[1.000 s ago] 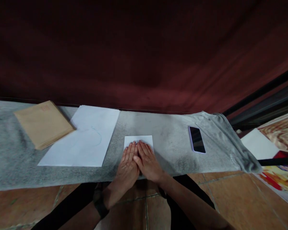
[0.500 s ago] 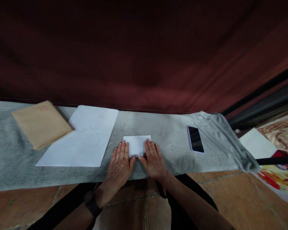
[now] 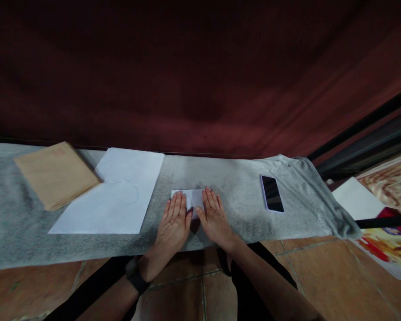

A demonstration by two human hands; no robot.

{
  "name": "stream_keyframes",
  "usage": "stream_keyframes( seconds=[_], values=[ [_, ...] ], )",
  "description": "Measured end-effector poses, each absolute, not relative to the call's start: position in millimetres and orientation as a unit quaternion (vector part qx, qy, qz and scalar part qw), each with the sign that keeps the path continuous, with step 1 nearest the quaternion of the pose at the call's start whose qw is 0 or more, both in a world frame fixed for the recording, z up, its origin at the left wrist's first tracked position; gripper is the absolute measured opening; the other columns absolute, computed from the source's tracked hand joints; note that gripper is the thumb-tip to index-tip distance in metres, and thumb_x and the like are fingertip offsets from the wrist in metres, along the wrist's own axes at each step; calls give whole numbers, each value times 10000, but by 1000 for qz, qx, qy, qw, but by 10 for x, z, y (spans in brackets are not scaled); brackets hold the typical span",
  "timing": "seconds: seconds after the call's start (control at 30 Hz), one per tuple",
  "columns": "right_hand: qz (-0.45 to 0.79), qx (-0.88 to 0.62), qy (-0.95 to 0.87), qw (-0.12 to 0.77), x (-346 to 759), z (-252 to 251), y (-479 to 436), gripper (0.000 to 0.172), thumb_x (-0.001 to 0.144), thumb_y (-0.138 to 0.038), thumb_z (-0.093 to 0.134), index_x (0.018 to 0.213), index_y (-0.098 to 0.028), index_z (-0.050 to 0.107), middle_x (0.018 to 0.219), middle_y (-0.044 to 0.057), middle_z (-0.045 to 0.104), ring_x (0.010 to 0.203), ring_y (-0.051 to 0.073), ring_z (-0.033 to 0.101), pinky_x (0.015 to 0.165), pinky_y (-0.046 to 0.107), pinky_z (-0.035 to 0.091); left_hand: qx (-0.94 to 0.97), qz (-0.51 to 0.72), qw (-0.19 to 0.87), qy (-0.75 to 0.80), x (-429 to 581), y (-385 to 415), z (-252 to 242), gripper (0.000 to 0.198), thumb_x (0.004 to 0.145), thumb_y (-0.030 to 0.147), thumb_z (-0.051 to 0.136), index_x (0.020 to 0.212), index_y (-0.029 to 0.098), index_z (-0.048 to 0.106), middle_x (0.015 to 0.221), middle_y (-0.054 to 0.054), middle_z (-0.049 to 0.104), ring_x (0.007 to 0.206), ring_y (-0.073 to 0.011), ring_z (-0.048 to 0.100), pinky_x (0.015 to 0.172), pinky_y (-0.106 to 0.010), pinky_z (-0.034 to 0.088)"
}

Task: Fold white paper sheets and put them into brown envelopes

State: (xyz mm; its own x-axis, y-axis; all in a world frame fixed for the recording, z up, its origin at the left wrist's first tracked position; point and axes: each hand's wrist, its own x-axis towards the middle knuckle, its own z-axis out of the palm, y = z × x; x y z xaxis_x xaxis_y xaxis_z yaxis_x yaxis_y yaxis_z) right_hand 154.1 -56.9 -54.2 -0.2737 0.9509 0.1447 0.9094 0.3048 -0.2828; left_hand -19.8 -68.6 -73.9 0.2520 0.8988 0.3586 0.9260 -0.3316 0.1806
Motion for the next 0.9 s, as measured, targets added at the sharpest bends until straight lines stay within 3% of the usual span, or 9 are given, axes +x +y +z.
stream_keyframes(
  seconds=[0.2, 0.37, 0.67, 0.9],
  values=[
    [108, -540, -821, 151, 1281, -548, -517, 649, 1119, -463, 186, 1621, -73, 318, 1677, 137, 341, 1580, 251, 270, 1295, 466, 254, -833, -173, 27, -525, -33, -596, -829, 694, 969, 163, 368, 1631, 26, 208, 1655, -245, 346, 1573, -331, 261, 1239, -526, 348],
    [84, -540, -824, 149, 1317, -660, -487, 635, 1117, -462, 236, 1619, -84, 332, 1668, 147, 352, 1577, 248, 280, 1289, 477, 264, -816, -148, 33, -557, -74, -570, -835, 653, 957, 125, 345, 1594, -11, 303, 1649, -242, 358, 1581, -316, 243, 1269, -511, 298],
    [12, -560, -814, 152, 1477, -784, -455, 653, 1101, -462, 348, 1611, -54, 332, 1667, 180, 345, 1571, 288, 288, 1266, 512, 274, -782, -157, 8, -603, -244, -506, -772, 631, 1028, 318, 333, 1562, -15, 378, 1637, -240, 368, 1552, -332, 325, 1264, -532, 296],
    [19, -583, -801, 138, 1633, -771, -416, 666, 1105, -478, 316, 1629, -68, 294, 1670, 184, 336, 1569, 295, 290, 1268, 526, 253, -766, -177, 18, -618, -344, -491, -795, 642, 1043, 360, 306, 1556, -16, 391, 1625, -251, 377, 1534, -347, 356, 1254, -552, 306]
  ],
)
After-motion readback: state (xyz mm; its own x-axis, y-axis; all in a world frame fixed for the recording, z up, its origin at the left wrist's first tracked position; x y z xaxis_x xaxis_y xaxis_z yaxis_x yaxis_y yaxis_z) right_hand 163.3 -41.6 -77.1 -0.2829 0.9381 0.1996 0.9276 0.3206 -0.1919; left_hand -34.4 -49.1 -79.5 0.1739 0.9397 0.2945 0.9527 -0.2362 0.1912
